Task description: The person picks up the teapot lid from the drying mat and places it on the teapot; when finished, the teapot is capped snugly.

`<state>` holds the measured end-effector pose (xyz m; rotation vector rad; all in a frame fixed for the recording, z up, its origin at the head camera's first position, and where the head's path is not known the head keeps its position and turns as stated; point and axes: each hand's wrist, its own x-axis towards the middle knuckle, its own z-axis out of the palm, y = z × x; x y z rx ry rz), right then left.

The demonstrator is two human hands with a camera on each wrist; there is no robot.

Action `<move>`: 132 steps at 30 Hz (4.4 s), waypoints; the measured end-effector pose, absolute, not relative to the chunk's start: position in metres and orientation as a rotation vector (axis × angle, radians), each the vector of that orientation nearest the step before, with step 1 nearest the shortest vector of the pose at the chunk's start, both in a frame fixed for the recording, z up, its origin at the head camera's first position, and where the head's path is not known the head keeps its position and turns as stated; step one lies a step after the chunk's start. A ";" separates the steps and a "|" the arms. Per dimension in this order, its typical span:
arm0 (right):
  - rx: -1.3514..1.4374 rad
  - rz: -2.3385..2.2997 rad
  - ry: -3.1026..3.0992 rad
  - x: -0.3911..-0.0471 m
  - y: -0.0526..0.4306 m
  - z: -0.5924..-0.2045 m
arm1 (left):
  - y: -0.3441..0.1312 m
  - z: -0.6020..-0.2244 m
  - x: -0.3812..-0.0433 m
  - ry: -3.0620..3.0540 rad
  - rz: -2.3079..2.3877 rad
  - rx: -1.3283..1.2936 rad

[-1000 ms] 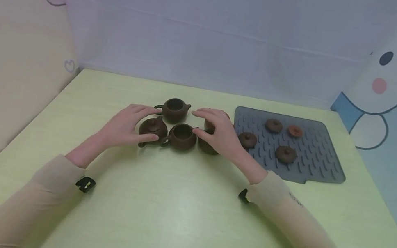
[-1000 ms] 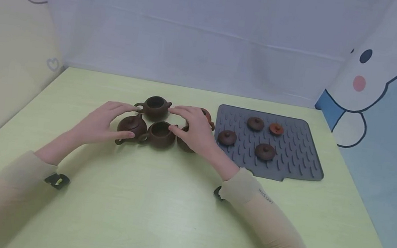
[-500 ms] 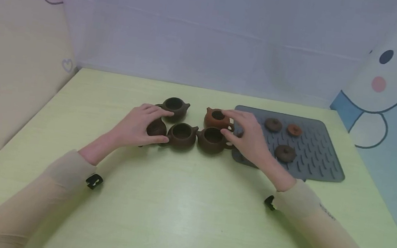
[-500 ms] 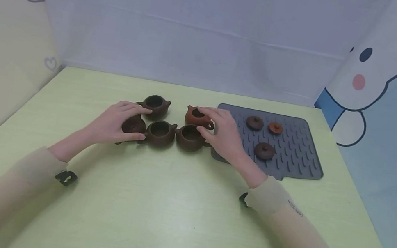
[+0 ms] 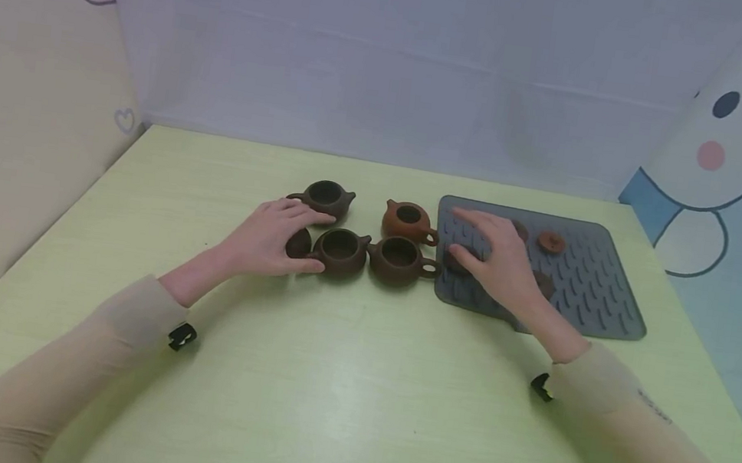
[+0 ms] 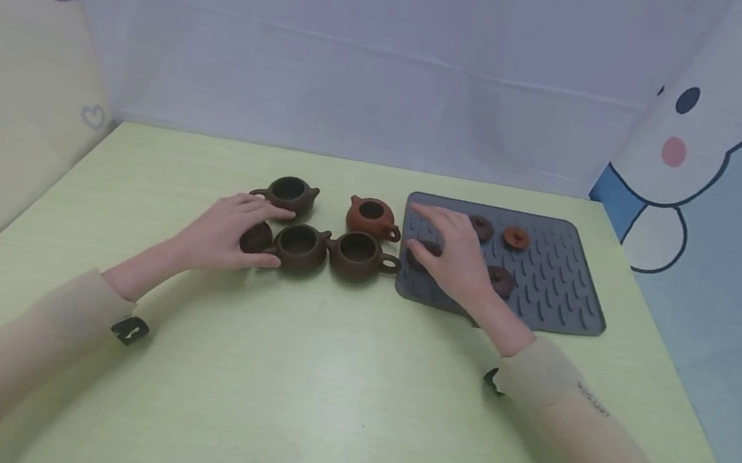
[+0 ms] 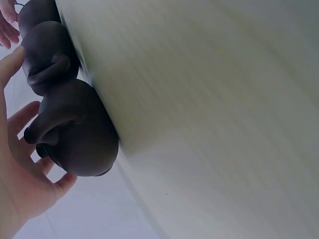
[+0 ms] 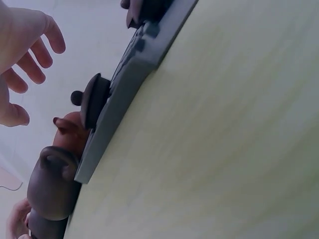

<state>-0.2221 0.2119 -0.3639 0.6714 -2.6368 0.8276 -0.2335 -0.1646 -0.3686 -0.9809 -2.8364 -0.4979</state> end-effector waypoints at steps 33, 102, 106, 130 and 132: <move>0.626 0.597 -2.874 -0.233 0.233 -0.374 | -0.162 -0.374 -0.236 -2.851 -0.425 -0.958; 0.850 0.967 -2.592 -0.238 0.083 -0.357 | -0.162 -0.376 -0.238 -2.879 -0.497 -0.938; 0.867 0.948 -2.619 -0.236 0.079 -0.359 | -0.162 -0.376 -0.238 -2.883 -0.508 -0.940; 0.867 0.930 -2.714 -0.234 0.072 -0.364 | -0.162 -0.378 -0.238 -2.862 -0.512 -0.954; 0.867 0.924 -2.712 -0.234 0.072 -0.365 | -0.162 -0.377 -0.238 -2.862 -0.516 -0.954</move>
